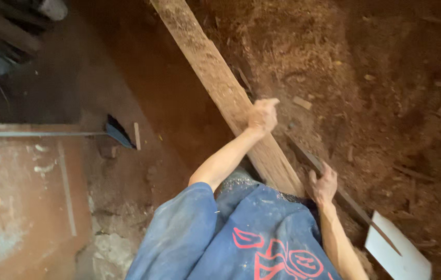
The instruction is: The person uses a shovel to clear wood chips and debris from a cluttered floor area. They also pick up and move small pieces of wood and a long wooden beam by hand to tidy the space.
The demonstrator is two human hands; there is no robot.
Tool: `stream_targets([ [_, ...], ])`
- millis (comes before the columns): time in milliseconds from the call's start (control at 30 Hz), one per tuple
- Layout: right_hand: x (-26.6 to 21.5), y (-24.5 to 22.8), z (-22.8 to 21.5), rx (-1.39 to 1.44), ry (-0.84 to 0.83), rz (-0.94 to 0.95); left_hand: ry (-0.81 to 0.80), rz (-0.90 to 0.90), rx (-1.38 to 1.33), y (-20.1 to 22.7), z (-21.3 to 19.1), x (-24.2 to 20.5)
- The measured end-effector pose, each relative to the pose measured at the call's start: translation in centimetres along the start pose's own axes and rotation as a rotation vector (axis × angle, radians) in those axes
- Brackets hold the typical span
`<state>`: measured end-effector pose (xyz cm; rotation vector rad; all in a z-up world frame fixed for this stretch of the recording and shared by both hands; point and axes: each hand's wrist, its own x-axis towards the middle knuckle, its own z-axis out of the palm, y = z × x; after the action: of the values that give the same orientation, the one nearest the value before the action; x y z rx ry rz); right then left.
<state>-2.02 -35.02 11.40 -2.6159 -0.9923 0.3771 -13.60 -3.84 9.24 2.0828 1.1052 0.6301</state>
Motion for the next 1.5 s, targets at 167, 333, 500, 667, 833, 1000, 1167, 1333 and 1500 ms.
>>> stream_targets([
  [167,12.1,-15.0,5.7,0.013,0.033,-0.404,0.271,-0.012,0.160,-12.7,-5.7,13.6],
  [333,25.9,-25.3,16.2,-0.042,-0.082,-0.684,0.088,-0.155,0.317,-22.2,-9.0,22.5],
  [500,35.8,-29.0,27.3,-0.709,-0.493,-0.940,0.054,-0.219,0.346,-22.7,-10.0,24.5],
  [667,44.6,-27.6,28.3,-1.566,-0.565,-1.001,0.069,-0.170,0.321,-21.9,-10.6,25.8],
  [833,49.9,-24.3,24.5,-1.210,-0.554,-0.610,0.067,-0.179,0.329,-22.1,-10.6,25.8],
  [1000,52.8,-21.1,23.3,-1.021,-0.538,-0.198,0.054,-0.179,0.372,-22.4,-9.7,25.8],
  [1167,54.0,-18.3,17.9,-0.994,-0.542,0.007,0.003,-0.174,0.461,-22.1,-10.3,25.7],
  [1333,53.4,-18.3,13.0,-2.199,-0.123,-0.592,0.000,-0.141,0.490,-21.6,-9.6,26.0],
  [1500,53.2,-12.8,8.5,-1.213,-0.444,-0.140,0.005,-0.051,0.503,-22.6,-9.6,25.0],
])
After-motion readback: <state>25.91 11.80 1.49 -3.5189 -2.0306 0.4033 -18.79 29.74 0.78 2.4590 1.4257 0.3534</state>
